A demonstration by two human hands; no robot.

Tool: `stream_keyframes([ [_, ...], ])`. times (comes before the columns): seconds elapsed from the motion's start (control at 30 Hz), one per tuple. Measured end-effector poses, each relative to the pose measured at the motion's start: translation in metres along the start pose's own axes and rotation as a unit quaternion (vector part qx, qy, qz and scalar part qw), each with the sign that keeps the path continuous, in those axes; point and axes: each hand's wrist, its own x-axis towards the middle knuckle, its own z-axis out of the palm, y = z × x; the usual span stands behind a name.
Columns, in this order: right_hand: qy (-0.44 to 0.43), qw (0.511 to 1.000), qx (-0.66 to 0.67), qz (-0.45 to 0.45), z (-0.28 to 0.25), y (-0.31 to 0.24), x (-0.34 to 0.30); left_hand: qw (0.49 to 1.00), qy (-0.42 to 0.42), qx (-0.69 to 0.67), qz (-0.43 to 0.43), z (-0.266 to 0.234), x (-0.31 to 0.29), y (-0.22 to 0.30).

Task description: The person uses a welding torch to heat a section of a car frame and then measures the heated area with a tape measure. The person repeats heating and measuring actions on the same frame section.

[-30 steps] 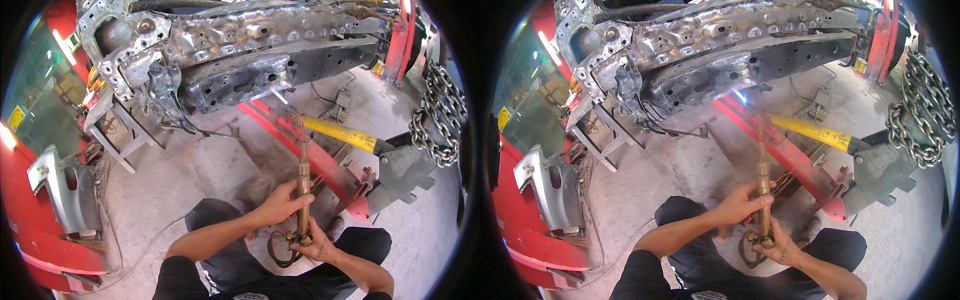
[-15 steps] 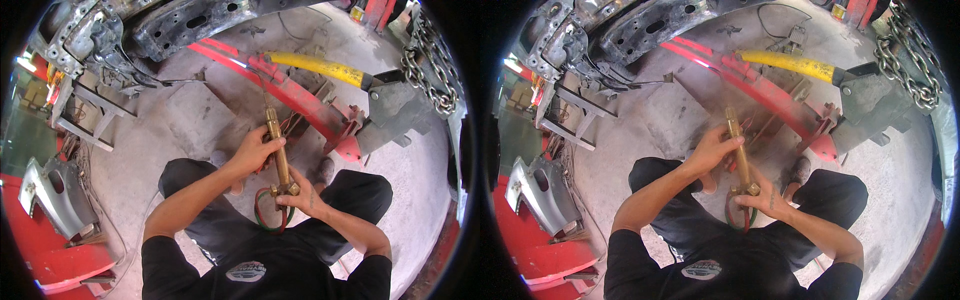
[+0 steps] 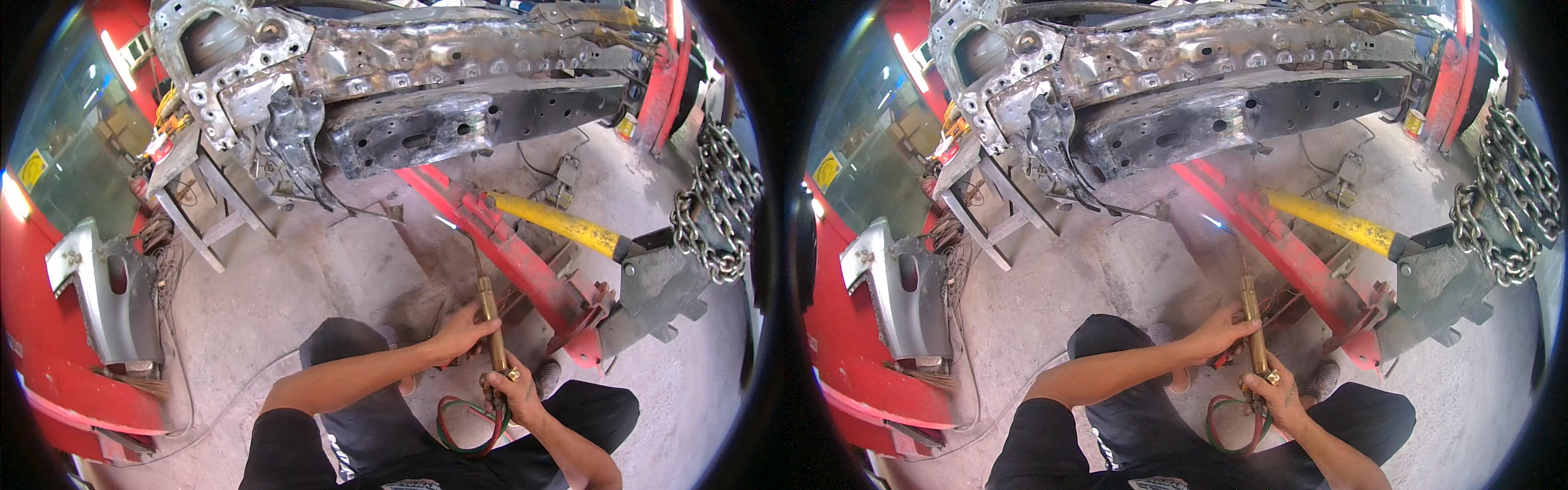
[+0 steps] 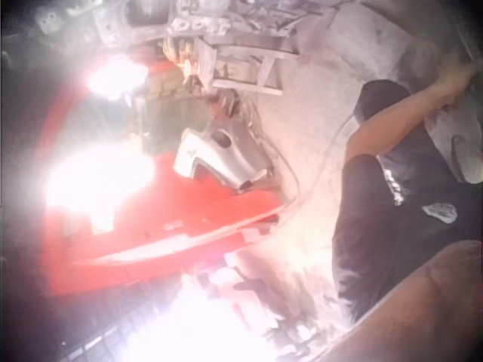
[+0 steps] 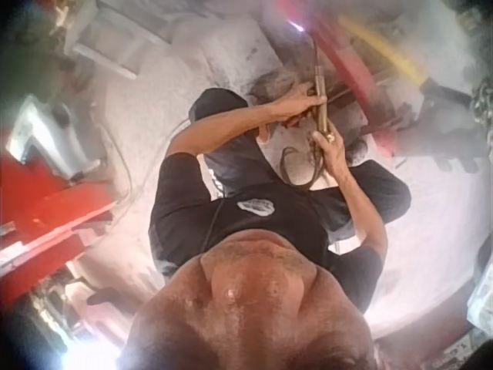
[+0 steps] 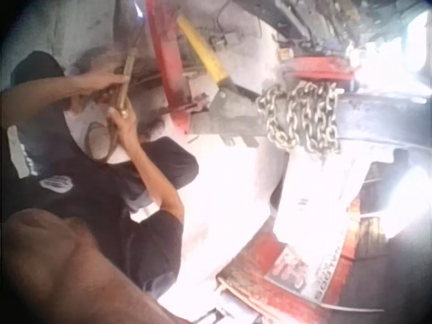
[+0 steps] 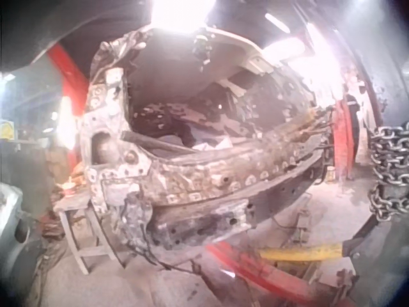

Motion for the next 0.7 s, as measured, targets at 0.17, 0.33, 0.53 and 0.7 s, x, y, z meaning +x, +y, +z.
stream_keyframes([
  [0.17, 0.008, 1.0, 0.01, -0.003, -0.011, 0.004, 0.0, 1.0, -0.002, -0.003, -0.025, 0.007, 0.0, 0.005],
  [0.33, 0.013, 0.999, 0.032, -0.008, -0.01, -0.002, 0.0, 1.0, 0.009, -0.009, -0.021, 0.01, 0.003, 0.007],
  [0.53, 0.003, 1.0, 0.019, -0.003, -0.015, -0.001, 0.006, 0.999, 0.014, -0.031, -0.018, 0.008, 0.004, 0.011],
  [0.7, -0.004, 0.999, -0.026, -0.018, -0.017, -0.006, 0.01, 1.0, 0.008, 0.007, -0.021, 0.001, 0.008, 0.01],
])
